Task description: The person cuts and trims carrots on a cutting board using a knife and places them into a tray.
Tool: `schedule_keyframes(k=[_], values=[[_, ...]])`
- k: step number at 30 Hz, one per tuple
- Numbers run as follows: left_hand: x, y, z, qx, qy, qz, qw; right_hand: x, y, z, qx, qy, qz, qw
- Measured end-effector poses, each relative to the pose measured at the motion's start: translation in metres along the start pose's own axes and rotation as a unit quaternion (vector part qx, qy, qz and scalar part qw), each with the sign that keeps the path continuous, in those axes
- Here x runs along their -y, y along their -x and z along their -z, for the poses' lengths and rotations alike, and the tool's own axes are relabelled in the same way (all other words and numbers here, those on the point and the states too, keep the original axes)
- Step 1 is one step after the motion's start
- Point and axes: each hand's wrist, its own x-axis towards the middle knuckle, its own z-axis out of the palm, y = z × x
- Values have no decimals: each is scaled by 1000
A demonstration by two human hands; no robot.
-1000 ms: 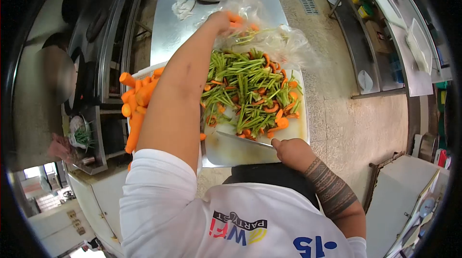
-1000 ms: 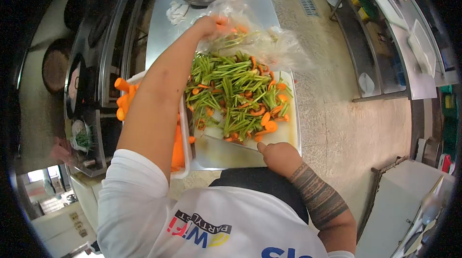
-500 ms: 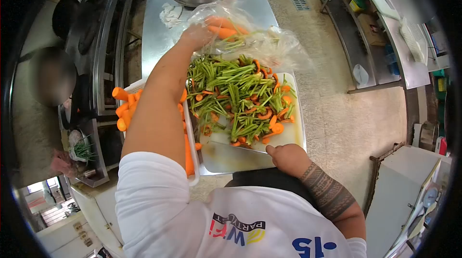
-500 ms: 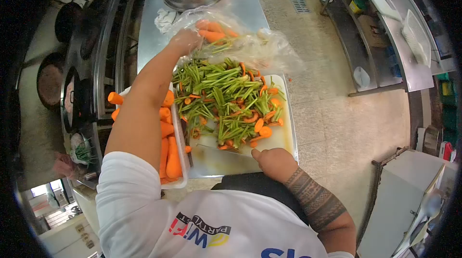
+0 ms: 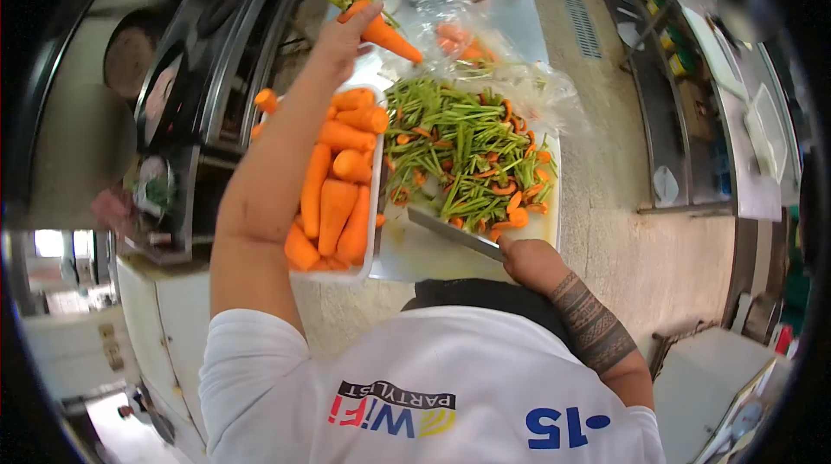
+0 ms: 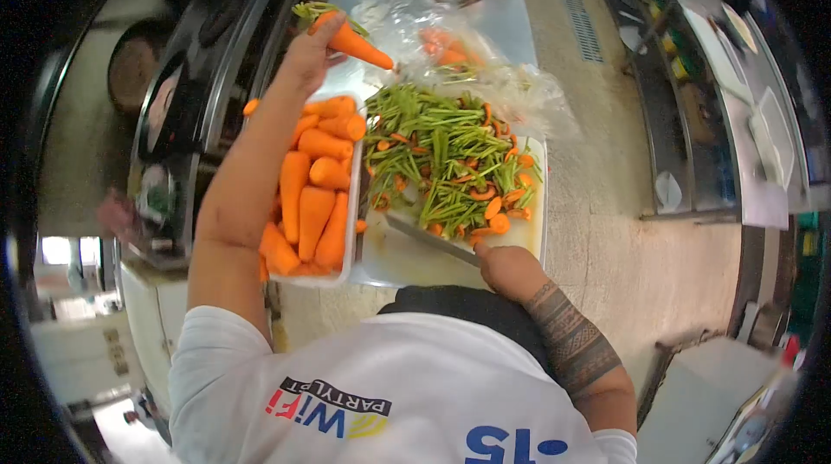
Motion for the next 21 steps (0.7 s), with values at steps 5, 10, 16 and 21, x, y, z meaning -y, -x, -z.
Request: schedule_keyframes(k=[5, 10, 16, 21], values=[[56, 140, -34, -122, 326, 4, 937, -26, -6, 5, 9, -95, 54, 994], [126, 287, -69, -126, 32, 49, 990, -52, 1, -14, -9, -150, 96, 984], [181, 373, -100, -118, -361, 130, 916, -47, 17, -15, -31, -164, 99, 981], [234, 391, -135, -160, -442, 108, 876, -16, 36, 10, -45, -32, 121, 991]])
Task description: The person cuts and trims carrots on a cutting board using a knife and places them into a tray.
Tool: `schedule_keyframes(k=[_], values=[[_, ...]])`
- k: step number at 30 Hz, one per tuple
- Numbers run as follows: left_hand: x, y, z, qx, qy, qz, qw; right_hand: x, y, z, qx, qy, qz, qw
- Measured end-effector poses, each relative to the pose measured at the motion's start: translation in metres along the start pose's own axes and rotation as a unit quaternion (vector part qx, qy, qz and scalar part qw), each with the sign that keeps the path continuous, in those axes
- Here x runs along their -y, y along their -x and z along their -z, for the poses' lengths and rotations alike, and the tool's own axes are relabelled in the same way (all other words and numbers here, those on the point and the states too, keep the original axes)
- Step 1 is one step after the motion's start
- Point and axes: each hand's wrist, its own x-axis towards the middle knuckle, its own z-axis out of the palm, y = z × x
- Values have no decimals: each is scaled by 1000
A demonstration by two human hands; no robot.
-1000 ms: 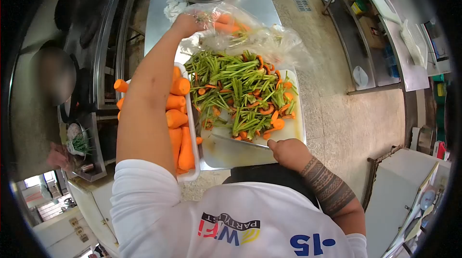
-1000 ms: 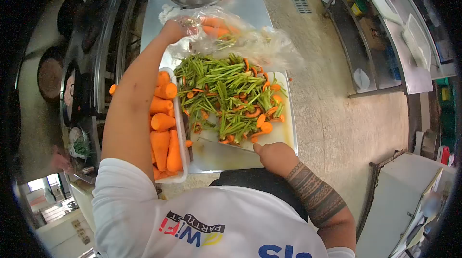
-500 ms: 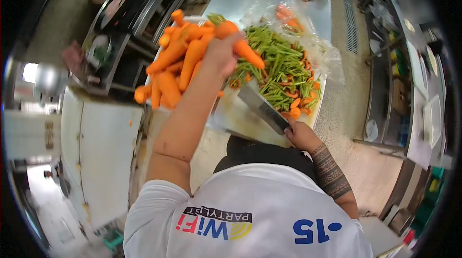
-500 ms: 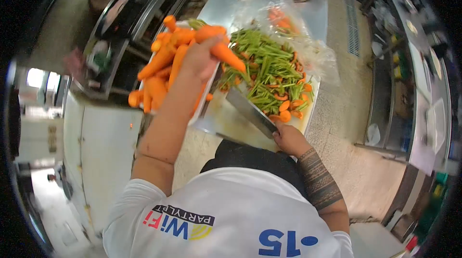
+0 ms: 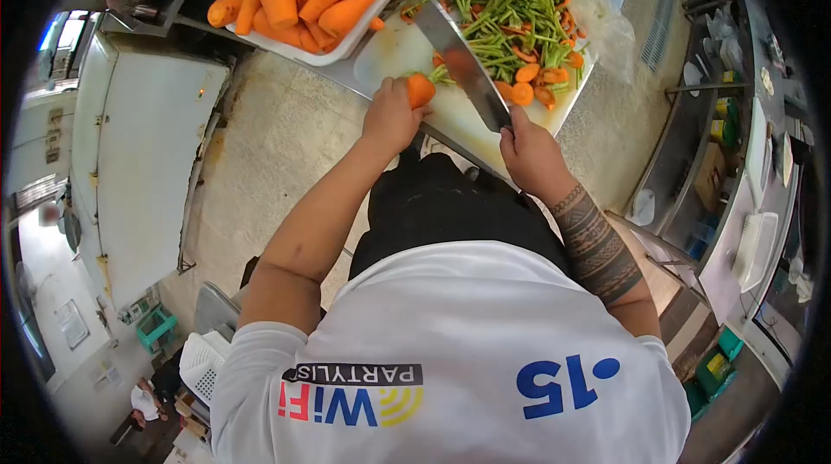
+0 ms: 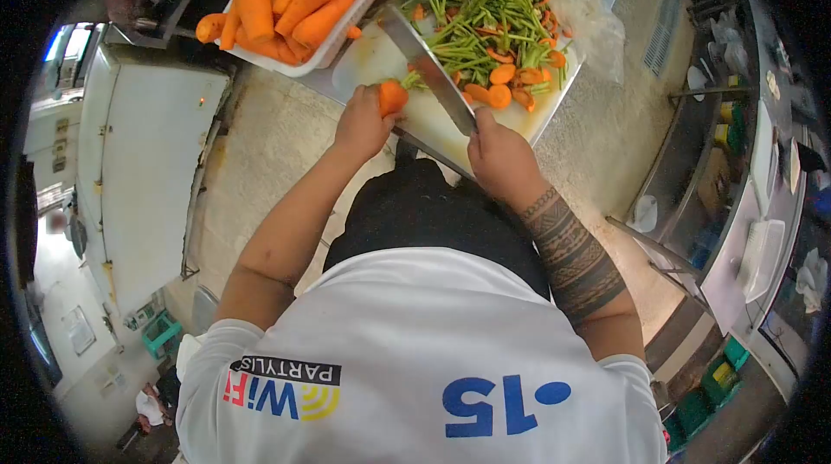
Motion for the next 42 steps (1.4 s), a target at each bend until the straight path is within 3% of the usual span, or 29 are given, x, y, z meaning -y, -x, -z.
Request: schedule_keyframes(k=[5, 17, 20, 23, 26, 29, 32, 35, 42], values=[[-10, 11, -7, -19, -17, 17, 1000, 14, 1, 7, 50, 81, 33, 995], [-4, 15, -19, -43, -75, -25, 996, 18, -17, 11, 140, 93, 50, 985], [-5, 14, -19, -52, -95, -51, 993, 22, -38, -7, 129, 95, 85, 983], [7, 14, -26, -67, -115, -69, 989, 19, -55, -34, 130, 89, 54, 986], [16, 17, -17, -71, 36, -111, 991, 10, -58, -29, 112, 65, 31, 991], [14, 29, 1, -100, 120, -153, 976, -18, -46, -39, -6, 15, 101, 995], [20, 34, -1, -98, 125, -89, 983, 5, -27, -26, 41, 20, 5, 999], [33, 35, -23, -80, 59, -35, 994, 20, -19, -17, 82, 58, 16, 995], [24, 35, -25, -68, 19, -11, 997, 36, -9, -7, 108, 61, 41, 991]])
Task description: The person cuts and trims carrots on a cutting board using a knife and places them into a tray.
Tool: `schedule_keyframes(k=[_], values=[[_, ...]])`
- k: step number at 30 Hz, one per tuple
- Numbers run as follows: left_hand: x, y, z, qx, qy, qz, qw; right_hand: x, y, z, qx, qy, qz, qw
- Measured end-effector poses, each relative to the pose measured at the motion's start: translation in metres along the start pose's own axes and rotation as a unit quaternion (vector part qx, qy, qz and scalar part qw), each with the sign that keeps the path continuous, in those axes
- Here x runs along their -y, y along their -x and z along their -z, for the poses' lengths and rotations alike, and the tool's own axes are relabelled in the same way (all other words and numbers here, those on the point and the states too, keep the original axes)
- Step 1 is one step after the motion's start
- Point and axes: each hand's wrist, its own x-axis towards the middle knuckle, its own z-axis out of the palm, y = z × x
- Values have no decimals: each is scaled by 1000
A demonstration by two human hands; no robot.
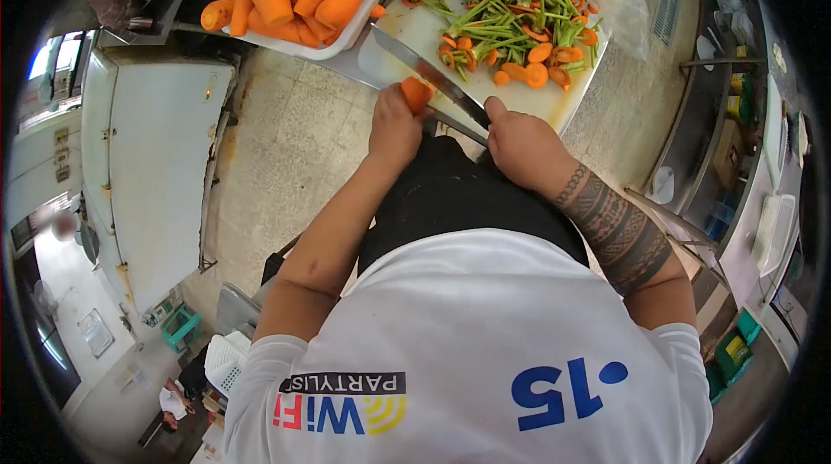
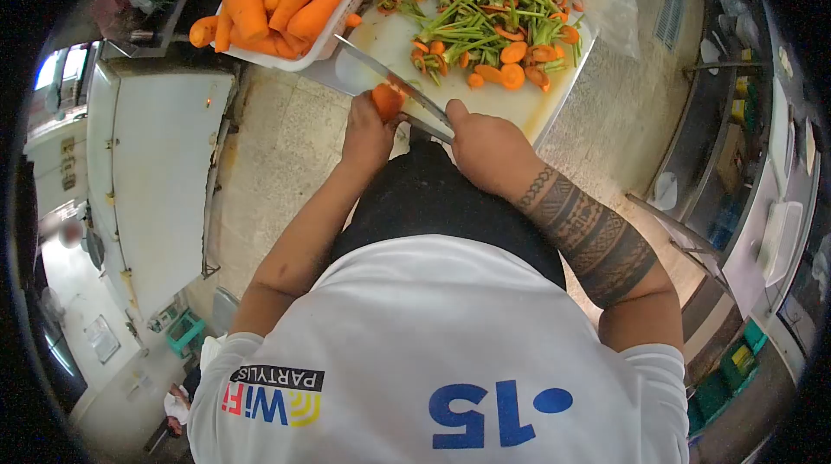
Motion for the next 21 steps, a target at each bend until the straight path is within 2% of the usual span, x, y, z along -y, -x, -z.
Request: schedule_keyframes(k=[5, 14, 17, 21], values=[[-6, -1, 0, 3, -25, 7, 1000, 3, 5, 5, -17, 13, 39, 999], [-10, 0, -2, -7, -17, 5, 1000, 19, -9, 2, 16, 40, 39, 998], [1, 1, -15, -26, -79, -16, 996, 12, -37, -25, 30, 26, 23, 999], [7, 5, -14, -66, -18, -35, 997, 0, -44, -41, 0, 35, 35, 999]])
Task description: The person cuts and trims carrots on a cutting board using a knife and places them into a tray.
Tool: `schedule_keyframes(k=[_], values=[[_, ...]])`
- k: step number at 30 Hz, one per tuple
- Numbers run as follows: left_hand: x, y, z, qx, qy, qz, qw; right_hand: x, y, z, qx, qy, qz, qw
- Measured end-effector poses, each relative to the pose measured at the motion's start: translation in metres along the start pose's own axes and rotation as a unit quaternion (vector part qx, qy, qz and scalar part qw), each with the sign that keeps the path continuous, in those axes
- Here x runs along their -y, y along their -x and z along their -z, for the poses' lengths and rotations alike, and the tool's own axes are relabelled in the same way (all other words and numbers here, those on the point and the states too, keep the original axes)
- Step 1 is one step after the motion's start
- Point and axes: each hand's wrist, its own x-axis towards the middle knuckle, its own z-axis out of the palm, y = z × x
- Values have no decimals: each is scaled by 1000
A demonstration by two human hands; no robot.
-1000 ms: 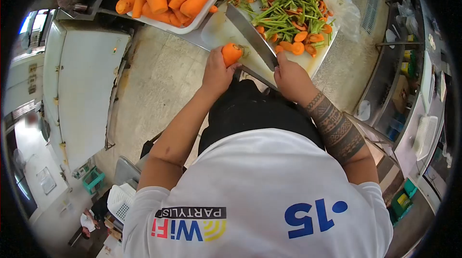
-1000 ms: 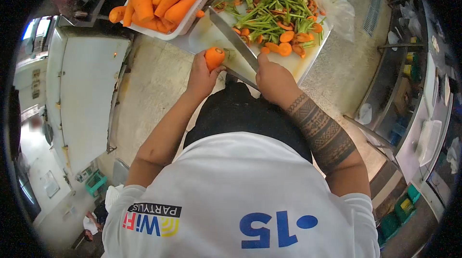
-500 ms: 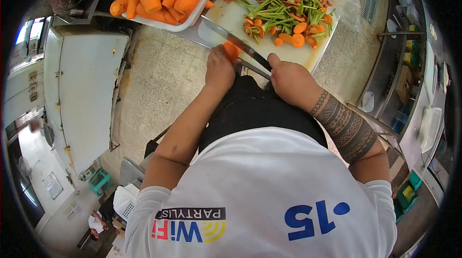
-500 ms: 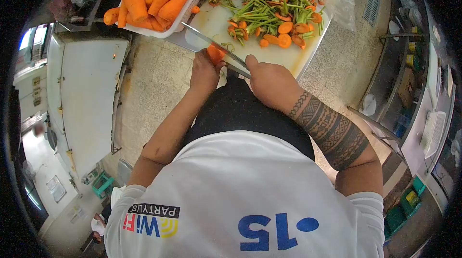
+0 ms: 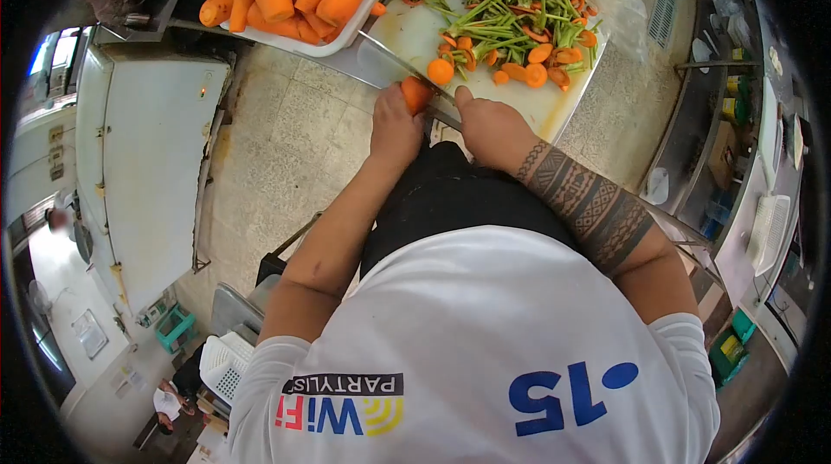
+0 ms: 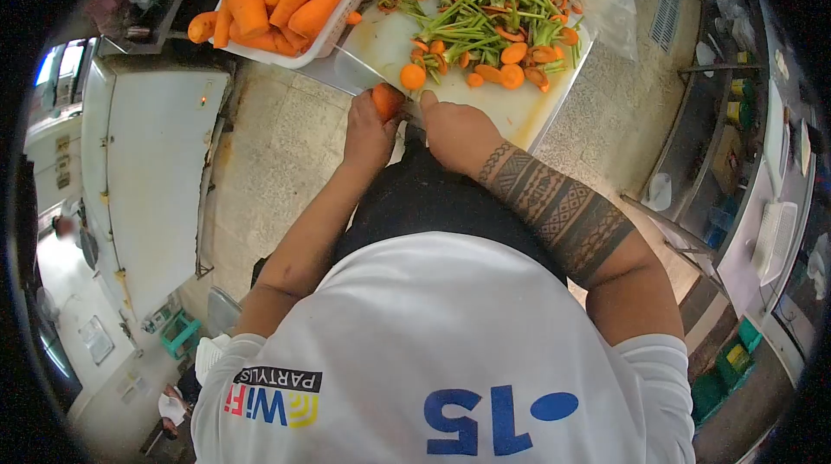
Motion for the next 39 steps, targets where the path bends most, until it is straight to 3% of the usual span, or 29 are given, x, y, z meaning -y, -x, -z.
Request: schedule_keyframes(k=[2, 5, 9, 12, 15, 21, 28, 31, 34, 35, 39], values=[[-7, -3, 15, 5, 76, 10, 997, -8, -2, 10, 5, -14, -15, 1000], [-31, -9, 61, 3, 82, 42, 996, -44, 0, 11, -55, -11, -13, 998], [-29, -20, 88, -116, 358, -10, 927, -58, 3, 25, -76, -70, -92, 990], [-35, -23, 99, -64, 341, 95, 933, -44, 5, 23, -67, -36, -98, 992], [22, -7, 29, 12, 356, 234, 905, -43, 7, 18, -84, -32, -87, 992], [15, 16, 9, 36, 348, 235, 907, -11, 26, 45, -98, -64, -93, 989], [8, 8, 11, 20, 364, 257, 895, -27, 11, 4, -36, -12, -62, 997], [9, -6, 34, -7, 389, 245, 888, -42, 14, 10, -68, -14, -54, 996], [2, -33, 96, -42, 343, 155, 925, -48, 21, 20, -87, -15, -70, 994], [11, -44, 106, -75, 409, 97, 904, -50, 22, 19, -99, -14, -70, 993], [24, -96, 186, -197, 211, -23, 957, -45, 16, 17, -60, -20, -124, 990]])
